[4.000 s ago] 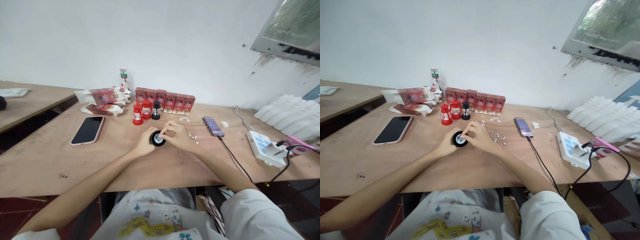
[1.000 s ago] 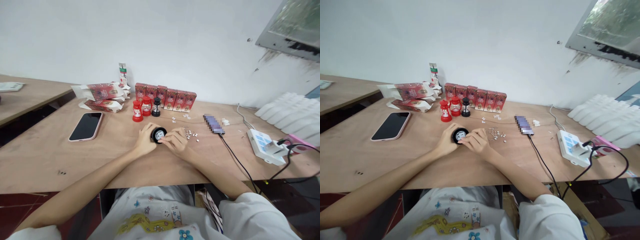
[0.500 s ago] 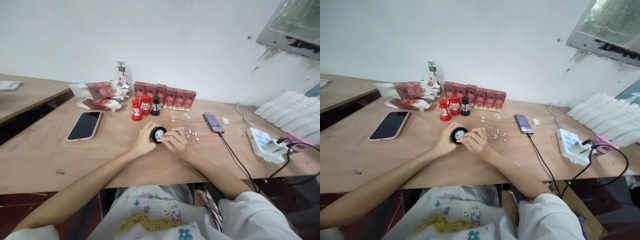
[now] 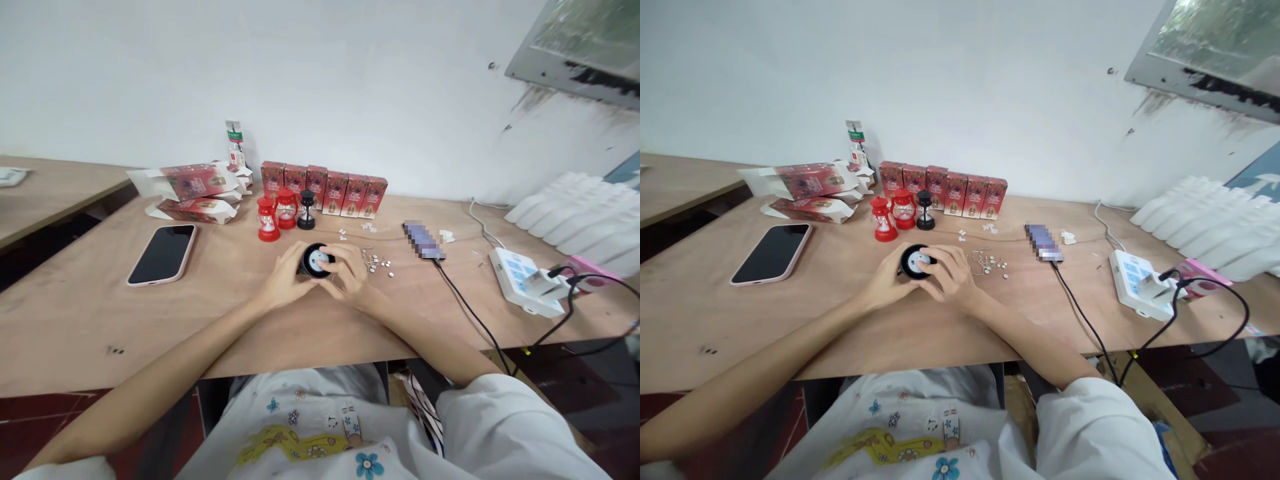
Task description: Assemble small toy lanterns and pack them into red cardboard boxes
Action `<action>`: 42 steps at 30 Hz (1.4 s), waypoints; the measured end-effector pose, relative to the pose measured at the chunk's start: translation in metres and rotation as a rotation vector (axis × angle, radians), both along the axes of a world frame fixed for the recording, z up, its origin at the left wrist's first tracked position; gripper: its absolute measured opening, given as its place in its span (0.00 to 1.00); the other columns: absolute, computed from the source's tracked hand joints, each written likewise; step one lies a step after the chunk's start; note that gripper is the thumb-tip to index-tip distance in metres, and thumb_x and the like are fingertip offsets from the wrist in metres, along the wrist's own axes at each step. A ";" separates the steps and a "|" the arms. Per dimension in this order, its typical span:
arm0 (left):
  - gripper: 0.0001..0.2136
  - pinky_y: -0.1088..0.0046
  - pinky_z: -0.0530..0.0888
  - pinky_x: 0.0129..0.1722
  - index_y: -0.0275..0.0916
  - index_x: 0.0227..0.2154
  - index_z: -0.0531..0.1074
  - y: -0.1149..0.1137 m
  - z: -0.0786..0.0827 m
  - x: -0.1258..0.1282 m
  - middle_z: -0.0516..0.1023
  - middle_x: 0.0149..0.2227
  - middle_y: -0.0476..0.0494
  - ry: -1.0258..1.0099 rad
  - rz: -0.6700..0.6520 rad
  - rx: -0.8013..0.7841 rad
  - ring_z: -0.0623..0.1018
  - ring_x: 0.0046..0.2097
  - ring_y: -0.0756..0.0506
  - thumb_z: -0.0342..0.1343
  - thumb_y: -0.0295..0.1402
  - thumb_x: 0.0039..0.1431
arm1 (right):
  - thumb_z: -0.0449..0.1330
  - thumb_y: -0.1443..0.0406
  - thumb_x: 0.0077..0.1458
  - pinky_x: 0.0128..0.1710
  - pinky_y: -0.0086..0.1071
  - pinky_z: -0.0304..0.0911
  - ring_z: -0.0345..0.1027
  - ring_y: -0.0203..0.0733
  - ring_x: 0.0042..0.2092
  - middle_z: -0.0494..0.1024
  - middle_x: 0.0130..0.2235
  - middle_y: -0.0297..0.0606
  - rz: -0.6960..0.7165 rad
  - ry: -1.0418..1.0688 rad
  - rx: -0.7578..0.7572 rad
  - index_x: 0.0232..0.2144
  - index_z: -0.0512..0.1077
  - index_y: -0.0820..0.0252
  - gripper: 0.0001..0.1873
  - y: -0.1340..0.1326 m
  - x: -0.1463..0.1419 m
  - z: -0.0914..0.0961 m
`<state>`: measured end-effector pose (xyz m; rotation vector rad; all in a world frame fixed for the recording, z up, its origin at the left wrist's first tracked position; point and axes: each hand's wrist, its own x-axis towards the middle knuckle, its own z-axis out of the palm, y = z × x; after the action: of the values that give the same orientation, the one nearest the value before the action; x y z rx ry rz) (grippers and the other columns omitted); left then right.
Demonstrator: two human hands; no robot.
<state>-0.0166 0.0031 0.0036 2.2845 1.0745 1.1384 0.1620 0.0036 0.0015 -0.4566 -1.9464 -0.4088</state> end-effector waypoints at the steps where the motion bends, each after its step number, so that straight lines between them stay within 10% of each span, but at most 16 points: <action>1: 0.22 0.58 0.70 0.48 0.37 0.48 0.65 0.001 0.000 0.000 0.72 0.48 0.36 0.019 0.017 -0.003 0.72 0.50 0.37 0.56 0.42 0.52 | 0.61 0.62 0.55 0.44 0.41 0.67 0.69 0.46 0.47 0.73 0.45 0.45 0.022 0.010 -0.051 0.42 0.68 0.56 0.12 -0.002 -0.001 0.002; 23: 0.19 0.58 0.67 0.47 0.43 0.46 0.69 0.001 0.007 -0.002 0.75 0.46 0.43 0.261 0.249 -0.029 0.72 0.50 0.37 0.58 0.37 0.50 | 0.61 0.58 0.54 0.46 0.39 0.65 0.67 0.43 0.44 0.70 0.41 0.41 0.140 -0.019 -0.403 0.40 0.65 0.57 0.14 0.014 0.013 0.005; 27: 0.21 0.60 0.69 0.49 0.39 0.46 0.67 0.004 0.010 -0.007 0.73 0.49 0.41 0.111 0.276 0.021 0.73 0.51 0.38 0.57 0.31 0.46 | 0.51 0.60 0.62 0.47 0.39 0.63 0.67 0.43 0.46 0.73 0.44 0.43 -0.131 0.019 -0.463 0.44 0.68 0.58 0.12 0.052 0.045 0.021; 34: 0.19 0.60 0.71 0.47 0.37 0.42 0.67 0.010 0.005 -0.009 0.74 0.44 0.40 0.067 0.297 0.050 0.75 0.47 0.38 0.57 0.31 0.44 | 0.48 0.70 0.62 0.45 0.35 0.60 0.67 0.47 0.49 0.75 0.47 0.49 -0.484 -0.918 -0.723 0.47 0.71 0.65 0.16 0.114 0.065 0.025; 42: 0.19 0.60 0.71 0.47 0.38 0.42 0.67 0.007 0.008 -0.008 0.74 0.45 0.40 0.092 0.308 0.028 0.74 0.48 0.38 0.57 0.32 0.44 | 0.49 0.76 0.56 0.40 0.34 0.59 0.70 0.49 0.45 0.77 0.43 0.53 -0.543 -1.043 -0.722 0.41 0.75 0.68 0.17 0.125 0.050 0.015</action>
<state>-0.0248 0.0104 0.0119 2.2653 1.4957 1.1734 0.2122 0.1290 0.0165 -1.4814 -2.9690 -0.2796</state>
